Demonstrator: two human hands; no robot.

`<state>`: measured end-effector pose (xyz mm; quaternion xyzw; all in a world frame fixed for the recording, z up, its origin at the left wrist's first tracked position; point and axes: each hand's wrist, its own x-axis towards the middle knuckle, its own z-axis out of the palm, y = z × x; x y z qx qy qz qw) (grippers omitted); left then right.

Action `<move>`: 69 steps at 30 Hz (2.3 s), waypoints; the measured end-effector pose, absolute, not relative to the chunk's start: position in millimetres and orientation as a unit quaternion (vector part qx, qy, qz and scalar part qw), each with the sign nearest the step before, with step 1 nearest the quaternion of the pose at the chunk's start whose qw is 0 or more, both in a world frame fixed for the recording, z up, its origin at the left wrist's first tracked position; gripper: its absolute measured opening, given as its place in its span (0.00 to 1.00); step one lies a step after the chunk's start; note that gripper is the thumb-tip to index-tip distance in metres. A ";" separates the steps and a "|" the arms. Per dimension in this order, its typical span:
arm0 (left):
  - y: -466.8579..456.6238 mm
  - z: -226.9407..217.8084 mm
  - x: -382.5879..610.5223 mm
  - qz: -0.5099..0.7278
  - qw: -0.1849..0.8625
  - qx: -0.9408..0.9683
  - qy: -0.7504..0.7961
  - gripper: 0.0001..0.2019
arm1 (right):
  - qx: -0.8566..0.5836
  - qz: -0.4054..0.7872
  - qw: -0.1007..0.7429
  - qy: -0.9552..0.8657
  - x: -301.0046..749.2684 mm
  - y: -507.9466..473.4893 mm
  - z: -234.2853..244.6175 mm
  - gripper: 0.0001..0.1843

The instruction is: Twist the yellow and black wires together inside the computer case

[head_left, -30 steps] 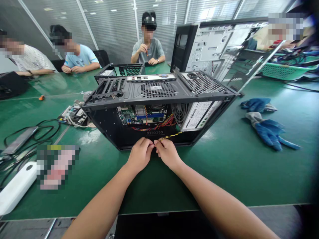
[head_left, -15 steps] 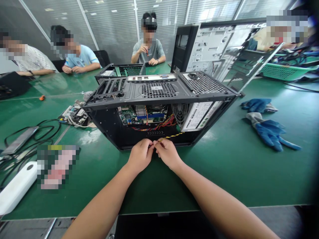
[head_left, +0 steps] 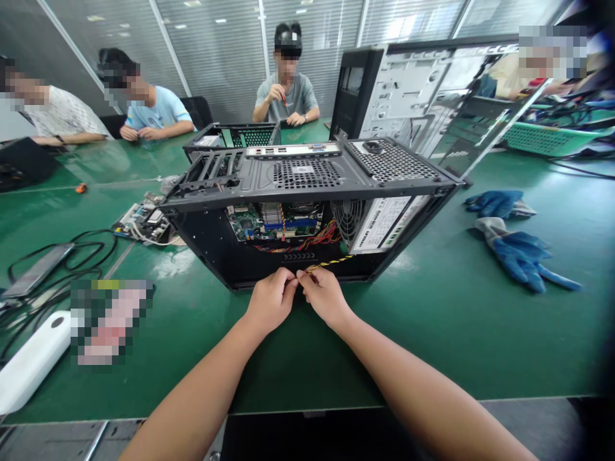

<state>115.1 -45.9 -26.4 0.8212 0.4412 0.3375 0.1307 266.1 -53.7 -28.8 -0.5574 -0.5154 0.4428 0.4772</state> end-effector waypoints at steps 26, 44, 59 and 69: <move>-46.6 -19.7 117.7 0.306 0.241 0.790 0.473 0.09 | -0.559 0.398 0.464 -0.560 267.0 -54.9 -24.8 0.17; -46.6 -17.0 118.0 0.285 0.301 0.773 0.480 0.11 | -0.559 0.364 0.478 -0.571 267.7 -53.5 -25.8 0.18; -45.1 -28.3 115.3 0.296 0.181 0.814 0.465 0.02 | -0.576 0.384 0.476 -0.541 268.4 -52.6 -26.5 0.19; -46.3 -19.1 117.6 0.309 0.274 0.790 0.453 0.07 | -0.570 0.369 0.479 -0.557 269.0 -52.9 -24.8 0.18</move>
